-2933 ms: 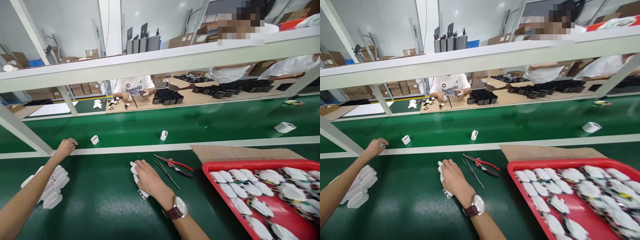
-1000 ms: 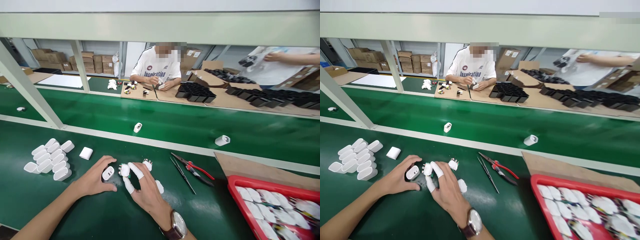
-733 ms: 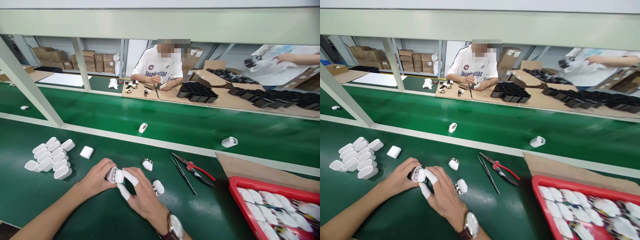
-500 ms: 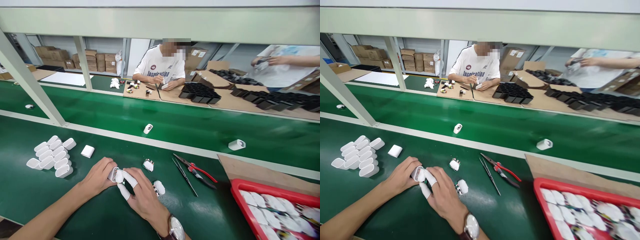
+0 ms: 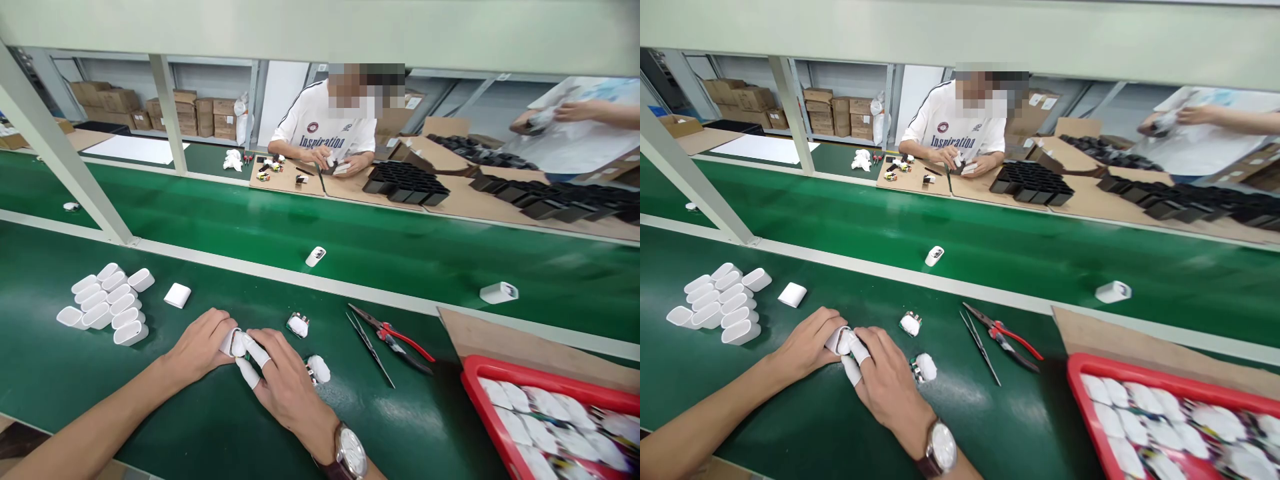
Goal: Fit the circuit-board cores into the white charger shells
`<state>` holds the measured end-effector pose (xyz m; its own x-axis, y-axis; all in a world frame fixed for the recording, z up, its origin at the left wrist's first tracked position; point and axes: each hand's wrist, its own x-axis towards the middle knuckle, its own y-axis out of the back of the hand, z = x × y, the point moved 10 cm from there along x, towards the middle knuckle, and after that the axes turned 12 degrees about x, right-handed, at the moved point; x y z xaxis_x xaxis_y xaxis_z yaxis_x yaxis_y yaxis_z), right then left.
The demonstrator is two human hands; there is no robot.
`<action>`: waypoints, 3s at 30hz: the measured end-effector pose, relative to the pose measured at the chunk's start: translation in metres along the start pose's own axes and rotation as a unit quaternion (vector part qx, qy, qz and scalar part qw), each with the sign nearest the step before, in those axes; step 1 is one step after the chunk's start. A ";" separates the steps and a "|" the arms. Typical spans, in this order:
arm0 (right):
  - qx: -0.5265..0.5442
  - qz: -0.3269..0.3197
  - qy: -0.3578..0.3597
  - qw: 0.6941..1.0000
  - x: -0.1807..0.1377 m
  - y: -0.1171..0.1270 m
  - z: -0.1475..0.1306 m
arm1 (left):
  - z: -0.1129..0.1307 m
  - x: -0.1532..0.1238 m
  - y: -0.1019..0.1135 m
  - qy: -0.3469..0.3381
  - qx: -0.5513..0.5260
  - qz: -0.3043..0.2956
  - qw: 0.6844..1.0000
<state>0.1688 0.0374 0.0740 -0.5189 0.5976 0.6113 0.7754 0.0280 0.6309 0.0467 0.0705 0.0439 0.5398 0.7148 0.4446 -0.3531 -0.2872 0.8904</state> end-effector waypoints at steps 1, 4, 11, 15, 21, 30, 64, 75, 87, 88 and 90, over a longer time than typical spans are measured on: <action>0.002 -0.005 0.001 1.000 0.000 -0.001 -0.001 | 0.000 -0.001 -0.001 0.000 -0.005 -0.005 1.000; 0.010 -0.024 -0.012 1.000 -0.001 -0.003 0.002 | 0.000 -0.002 -0.006 0.006 -0.042 -0.026 0.999; 0.023 -0.038 -0.017 0.999 0.000 -0.007 0.003 | -0.008 -0.007 -0.026 0.069 -0.190 -0.074 0.977; 0.026 -0.070 -0.033 0.997 0.003 -0.018 0.003 | -0.013 -0.009 -0.028 0.090 -0.206 -0.070 0.972; 0.068 -0.017 -0.064 0.995 0.001 -0.013 0.011 | -0.005 -0.005 -0.023 0.081 -0.255 -0.093 0.959; 0.000 -0.073 -0.018 0.997 0.002 -0.021 0.003 | -0.008 -0.005 -0.021 0.085 -0.268 -0.060 0.958; 0.005 -0.006 -0.077 0.997 -0.004 0.014 0.030 | 0.012 0.001 0.020 -0.061 -0.173 0.013 0.983; -0.195 -0.127 -0.302 0.925 -0.020 0.062 0.113 | -0.035 0.040 0.016 0.089 -0.168 -0.096 0.977; -0.159 -0.147 -0.241 0.946 -0.016 0.045 0.103 | -0.203 0.131 0.015 0.287 0.076 -0.142 0.944; -0.164 -0.140 -0.245 0.945 -0.017 0.044 0.103 | -0.199 0.122 0.017 0.274 0.073 -0.156 0.946; -0.173 -0.129 -0.249 0.944 -0.017 0.040 0.104 | -0.188 0.096 0.023 0.244 0.060 -0.194 0.948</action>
<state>0.2462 0.1122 0.0394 -0.3734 0.9121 0.1692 0.4368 0.0120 0.8995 -0.0532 0.2523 0.0893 0.1836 0.9830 0.0089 -0.0945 0.0087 0.9955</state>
